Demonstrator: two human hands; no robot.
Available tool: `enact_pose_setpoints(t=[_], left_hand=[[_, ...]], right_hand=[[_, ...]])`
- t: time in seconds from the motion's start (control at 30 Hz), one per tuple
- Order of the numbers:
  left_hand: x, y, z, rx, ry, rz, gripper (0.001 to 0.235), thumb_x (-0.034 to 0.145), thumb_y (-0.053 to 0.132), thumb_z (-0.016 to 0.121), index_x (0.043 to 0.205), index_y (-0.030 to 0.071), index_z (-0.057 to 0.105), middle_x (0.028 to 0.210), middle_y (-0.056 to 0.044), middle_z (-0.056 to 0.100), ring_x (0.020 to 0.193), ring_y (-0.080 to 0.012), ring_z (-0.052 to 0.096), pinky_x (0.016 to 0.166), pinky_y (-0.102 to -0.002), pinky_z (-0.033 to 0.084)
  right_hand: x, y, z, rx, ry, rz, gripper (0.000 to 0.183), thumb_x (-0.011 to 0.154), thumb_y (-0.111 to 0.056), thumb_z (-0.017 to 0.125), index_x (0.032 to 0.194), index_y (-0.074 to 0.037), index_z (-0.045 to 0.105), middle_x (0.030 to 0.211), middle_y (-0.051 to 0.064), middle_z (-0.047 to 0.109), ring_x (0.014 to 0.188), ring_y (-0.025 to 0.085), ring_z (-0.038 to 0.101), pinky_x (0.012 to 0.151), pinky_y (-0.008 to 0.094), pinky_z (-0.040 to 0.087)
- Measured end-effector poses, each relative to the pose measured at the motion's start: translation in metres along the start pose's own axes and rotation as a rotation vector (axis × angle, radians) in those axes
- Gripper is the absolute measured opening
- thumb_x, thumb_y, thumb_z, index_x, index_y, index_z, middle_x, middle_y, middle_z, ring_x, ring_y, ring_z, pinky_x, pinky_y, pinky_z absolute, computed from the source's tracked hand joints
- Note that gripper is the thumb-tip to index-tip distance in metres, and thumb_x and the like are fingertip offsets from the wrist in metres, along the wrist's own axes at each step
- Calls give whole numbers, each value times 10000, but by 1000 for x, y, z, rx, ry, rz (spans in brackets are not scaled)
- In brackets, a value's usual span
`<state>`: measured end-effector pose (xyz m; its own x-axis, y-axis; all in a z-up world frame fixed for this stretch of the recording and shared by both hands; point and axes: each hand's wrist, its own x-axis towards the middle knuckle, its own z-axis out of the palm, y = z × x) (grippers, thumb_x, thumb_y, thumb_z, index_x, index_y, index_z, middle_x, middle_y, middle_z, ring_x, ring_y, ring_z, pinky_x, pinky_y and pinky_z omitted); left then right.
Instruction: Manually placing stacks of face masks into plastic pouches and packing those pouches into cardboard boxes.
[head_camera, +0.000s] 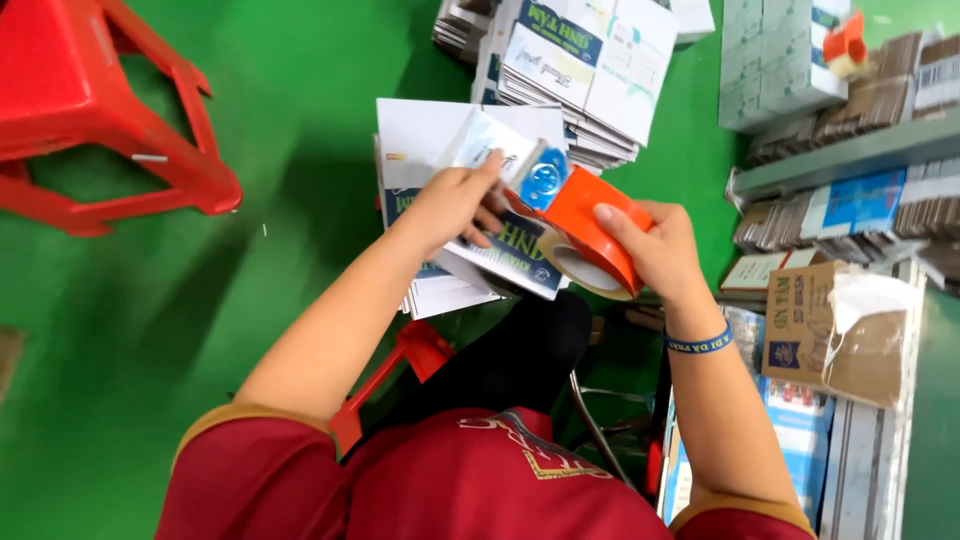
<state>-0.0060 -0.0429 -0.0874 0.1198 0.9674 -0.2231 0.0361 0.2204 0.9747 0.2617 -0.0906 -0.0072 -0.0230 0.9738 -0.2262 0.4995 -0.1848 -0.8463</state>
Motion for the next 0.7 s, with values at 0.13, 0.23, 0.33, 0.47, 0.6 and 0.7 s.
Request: enact_pose_setpoints(t=[0.13, 0.23, 0.33, 0.47, 0.6, 0.7], left_hand=[[16, -14, 5, -416, -299, -287, 407, 990, 364, 635, 1010, -38, 700, 857, -65, 686, 692, -141, 638, 534, -302, 525], [12, -17, 8, -437, -250, -166, 298, 962, 285, 674, 946, -9, 717, 774, -24, 680, 642, -106, 600, 515, -267, 488], [2, -20, 3, -330, -63, -15, 219, 949, 218, 679, 908, 9, 729, 720, -15, 664, 603, -98, 576, 524, -275, 465], [2, -44, 12, -99, 346, 173, 199, 962, 172, 693, 867, -2, 699, 698, -55, 667, 631, -139, 597, 601, -329, 485], [-3, -27, 23, 56, 529, 218, 214, 981, 181, 670, 870, -1, 655, 708, -109, 673, 648, -252, 639, 632, -392, 509], [7, -27, 23, 166, 612, 299, 215, 997, 182, 641, 872, 7, 627, 740, -149, 670, 684, -343, 655, 651, -438, 497]], right_hand=[[1, 2, -3, -2, -15, -69, 344, 966, -283, 734, 1022, 56, 753, 857, 53, 744, 739, 71, 650, 656, 248, 530], [-3, -10, -1, -9, -29, -29, 363, 947, -296, 741, 1032, 57, 756, 836, 50, 754, 714, 72, 662, 639, 251, 541], [-16, -38, 8, -75, -4, 112, 388, 915, -324, 755, 1021, 49, 769, 739, 73, 718, 590, 116, 619, 532, 299, 498], [-12, -32, 17, -291, 65, 72, 445, 904, -395, 789, 920, 50, 784, 667, 68, 690, 568, 86, 579, 505, 294, 482], [-7, -40, 22, -270, 58, 27, 449, 910, -408, 788, 903, 41, 783, 686, 62, 700, 589, 75, 585, 521, 283, 478], [-9, -58, 23, -312, 63, 55, 468, 918, -431, 759, 945, 35, 782, 708, 74, 717, 611, 95, 612, 554, 298, 506]])
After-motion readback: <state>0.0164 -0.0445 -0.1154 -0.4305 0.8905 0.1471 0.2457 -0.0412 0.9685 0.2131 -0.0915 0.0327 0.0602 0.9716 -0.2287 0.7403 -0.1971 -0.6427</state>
